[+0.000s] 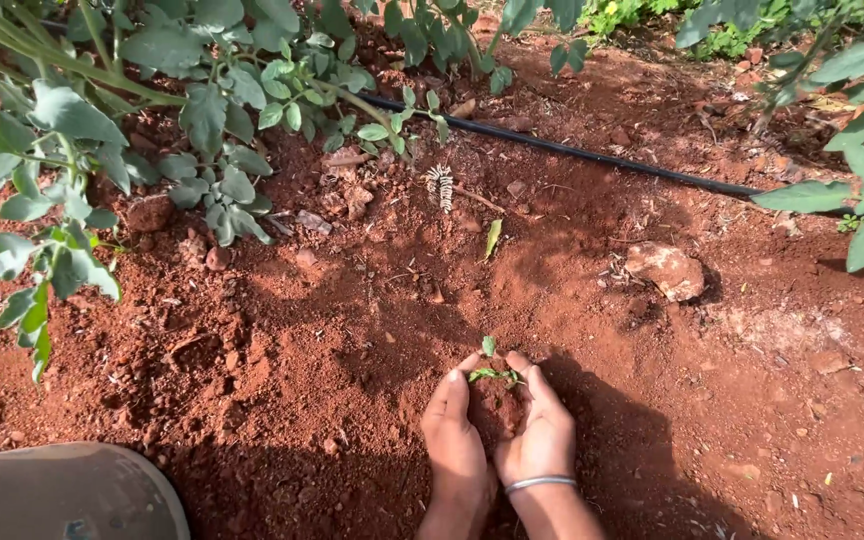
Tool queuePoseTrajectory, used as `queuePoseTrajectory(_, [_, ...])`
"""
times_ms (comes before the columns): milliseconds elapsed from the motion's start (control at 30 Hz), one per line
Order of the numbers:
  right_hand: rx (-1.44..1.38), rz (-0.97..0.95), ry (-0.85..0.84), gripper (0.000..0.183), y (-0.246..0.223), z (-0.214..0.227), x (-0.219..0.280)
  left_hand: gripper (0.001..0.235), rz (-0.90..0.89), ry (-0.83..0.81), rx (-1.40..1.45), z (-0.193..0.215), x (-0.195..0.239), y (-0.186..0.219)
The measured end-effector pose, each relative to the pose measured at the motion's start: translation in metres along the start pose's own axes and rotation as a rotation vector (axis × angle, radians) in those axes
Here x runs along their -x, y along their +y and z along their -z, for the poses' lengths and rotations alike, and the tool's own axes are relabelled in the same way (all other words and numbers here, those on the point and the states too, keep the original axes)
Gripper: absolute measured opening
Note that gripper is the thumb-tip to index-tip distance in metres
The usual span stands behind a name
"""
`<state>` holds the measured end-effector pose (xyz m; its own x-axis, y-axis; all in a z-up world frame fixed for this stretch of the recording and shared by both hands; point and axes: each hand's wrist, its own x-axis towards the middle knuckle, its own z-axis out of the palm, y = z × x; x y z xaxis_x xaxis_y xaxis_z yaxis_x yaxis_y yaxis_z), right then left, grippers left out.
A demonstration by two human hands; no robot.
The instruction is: Digging into red soil near tomato plants and collecting it into a bucket.
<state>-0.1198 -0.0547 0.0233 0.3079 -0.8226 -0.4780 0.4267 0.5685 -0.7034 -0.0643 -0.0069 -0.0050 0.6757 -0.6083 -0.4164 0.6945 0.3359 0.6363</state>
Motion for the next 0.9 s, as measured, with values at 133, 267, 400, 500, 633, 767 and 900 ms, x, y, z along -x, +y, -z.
queuePoseTrajectory(133, [0.198, 0.235, 0.004, 0.034, -0.016, 0.017, -0.023, 0.039, -0.085, -0.047, 0.031, -0.013, -0.007, -0.003])
queuePoseTrajectory(267, [0.721, 0.689, -0.357, 0.037, -0.048, 0.032, -0.036, 0.037, -0.588, -0.253, -0.583, -0.017, -0.011, 0.039])
queuePoseTrajectory(400, [1.178, 0.914, -0.276, 0.040, -0.063, 0.038, -0.044, 0.042, -1.073, -0.289, -1.362, 0.000, -0.035, 0.074])
queuePoseTrajectory(500, [1.584, 1.200, -0.330, 0.053, -0.044, 0.040, -0.055, 0.055, -1.234, -0.071, -1.772, 0.022, -0.043, 0.079])
queuePoseTrajectory(633, [1.536, 1.221, -0.470, 0.062, -0.008, 0.024, -0.048, 0.061, -1.087, 0.008, -1.797, 0.031, -0.039, 0.072])
queuePoseTrajectory(767, [1.237, 0.850, -0.731, 0.048, -0.007, 0.022, -0.043, 0.057, -1.051, -0.076, -1.842, 0.039, -0.030, 0.068])
queuePoseTrajectory(900, [1.235, 1.040, -0.549, 0.045, -0.019, -0.013, -0.081, 0.053, -1.053, -0.231, -1.808, 0.056, -0.026, 0.064])
